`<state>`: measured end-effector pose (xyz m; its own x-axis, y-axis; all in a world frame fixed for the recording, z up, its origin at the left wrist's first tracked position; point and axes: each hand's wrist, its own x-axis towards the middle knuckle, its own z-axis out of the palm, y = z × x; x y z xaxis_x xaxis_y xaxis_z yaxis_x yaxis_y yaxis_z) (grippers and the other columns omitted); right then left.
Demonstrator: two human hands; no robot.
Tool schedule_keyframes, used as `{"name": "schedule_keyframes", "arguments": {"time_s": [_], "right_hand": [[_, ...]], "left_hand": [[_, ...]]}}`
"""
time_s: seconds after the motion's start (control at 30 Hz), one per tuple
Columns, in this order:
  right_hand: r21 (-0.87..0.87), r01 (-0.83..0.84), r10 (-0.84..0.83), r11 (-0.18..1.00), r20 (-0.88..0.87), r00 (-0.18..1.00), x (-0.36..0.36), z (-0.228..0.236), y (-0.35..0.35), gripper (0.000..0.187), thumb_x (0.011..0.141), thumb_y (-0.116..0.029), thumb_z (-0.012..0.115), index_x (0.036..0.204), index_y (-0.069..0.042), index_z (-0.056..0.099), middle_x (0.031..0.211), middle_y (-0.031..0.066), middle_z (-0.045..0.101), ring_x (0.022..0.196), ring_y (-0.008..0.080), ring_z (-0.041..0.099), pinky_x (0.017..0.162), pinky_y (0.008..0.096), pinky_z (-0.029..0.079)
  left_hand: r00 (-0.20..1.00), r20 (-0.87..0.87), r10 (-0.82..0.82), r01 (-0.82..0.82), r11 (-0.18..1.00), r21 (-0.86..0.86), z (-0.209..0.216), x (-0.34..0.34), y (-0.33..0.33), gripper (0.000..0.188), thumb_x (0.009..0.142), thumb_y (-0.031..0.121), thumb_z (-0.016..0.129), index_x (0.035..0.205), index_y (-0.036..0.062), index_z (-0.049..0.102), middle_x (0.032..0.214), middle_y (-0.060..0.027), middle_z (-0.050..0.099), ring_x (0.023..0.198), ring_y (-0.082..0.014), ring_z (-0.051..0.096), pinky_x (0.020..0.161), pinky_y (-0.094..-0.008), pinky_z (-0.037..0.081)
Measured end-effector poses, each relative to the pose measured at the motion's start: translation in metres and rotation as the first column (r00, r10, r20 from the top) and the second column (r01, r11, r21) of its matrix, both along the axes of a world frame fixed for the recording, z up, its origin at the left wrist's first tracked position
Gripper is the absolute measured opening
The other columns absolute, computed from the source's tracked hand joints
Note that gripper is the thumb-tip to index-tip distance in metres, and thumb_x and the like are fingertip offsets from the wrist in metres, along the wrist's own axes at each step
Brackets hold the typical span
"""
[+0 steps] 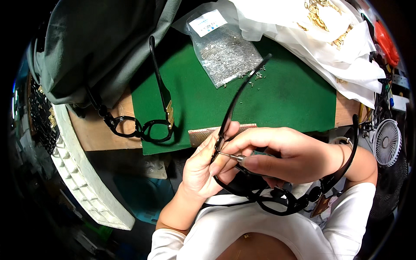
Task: The person repeatedly picks up black eyeglass frames from a gray bag, attaches small gold-colored metal pieces to the temples using a screwdriver, and places the finished frames into a white tray. The process is repeated for multiple frames.
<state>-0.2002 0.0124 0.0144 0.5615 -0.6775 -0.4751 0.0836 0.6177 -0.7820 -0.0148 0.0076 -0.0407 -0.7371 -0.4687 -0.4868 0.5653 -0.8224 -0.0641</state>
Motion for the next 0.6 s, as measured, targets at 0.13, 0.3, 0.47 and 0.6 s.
{"name": "schedule_keyframes", "arguments": {"time_s": [0.13,0.3,0.47,0.6], "right_hand": [[0.019,0.039,-0.039,0.999,-0.012,0.999,0.000,0.000,0.004,0.017,0.086,-0.009,0.048,0.101,-0.003,0.053,0.090,0.0048,0.059,0.055,0.0078,0.050,0.047,0.0205,0.043],[-0.022,0.064,-0.064,0.998,0.007,0.998,0.000,-0.002,0.007,0.016,0.086,-0.008,0.049,0.100,-0.002,0.053,0.092,0.0045,0.059,0.064,0.0095,0.053,0.049,0.0212,0.044],[-0.035,0.077,-0.077,0.996,-0.004,0.997,0.001,-0.006,0.010,0.017,0.086,-0.010,0.049,0.100,-0.001,0.051,0.088,0.0052,0.058,0.063,0.0096,0.053,0.048,0.0201,0.044],[0.180,0.036,-0.036,0.983,-0.003,0.999,0.000,-0.006,0.009,0.025,0.088,-0.015,0.048,0.105,0.002,0.043,0.078,0.0064,0.056,0.051,0.0075,0.051,0.040,0.0184,0.041]], "left_hand": [[0.983,-0.181,0.033,-0.033,0.999,0.002,-0.006,0.000,0.003,0.041,0.088,0.020,0.046,0.124,0.0009,0.040,0.089,-0.0111,0.057,0.073,-0.0154,0.054,0.085,-0.0318,0.041],[0.971,-0.239,0.021,-0.025,1.000,-0.012,-0.013,0.000,0.004,0.041,0.088,0.020,0.047,0.124,0.0014,0.040,0.091,-0.0103,0.056,0.071,-0.0147,0.053,0.084,-0.0304,0.041],[0.998,-0.048,-0.037,0.036,0.999,-0.019,-0.007,0.002,0.005,0.041,0.088,0.022,0.047,0.124,0.0023,0.040,0.078,-0.0067,0.055,0.058,-0.0085,0.046,0.060,-0.0202,0.039],[0.994,0.066,-0.083,0.087,0.995,-0.056,-0.006,0.000,0.004,0.041,0.089,0.024,0.045,0.124,0.0032,0.040,0.066,-0.0013,0.049,0.051,-0.0054,0.037,0.049,-0.0175,0.032]]}}
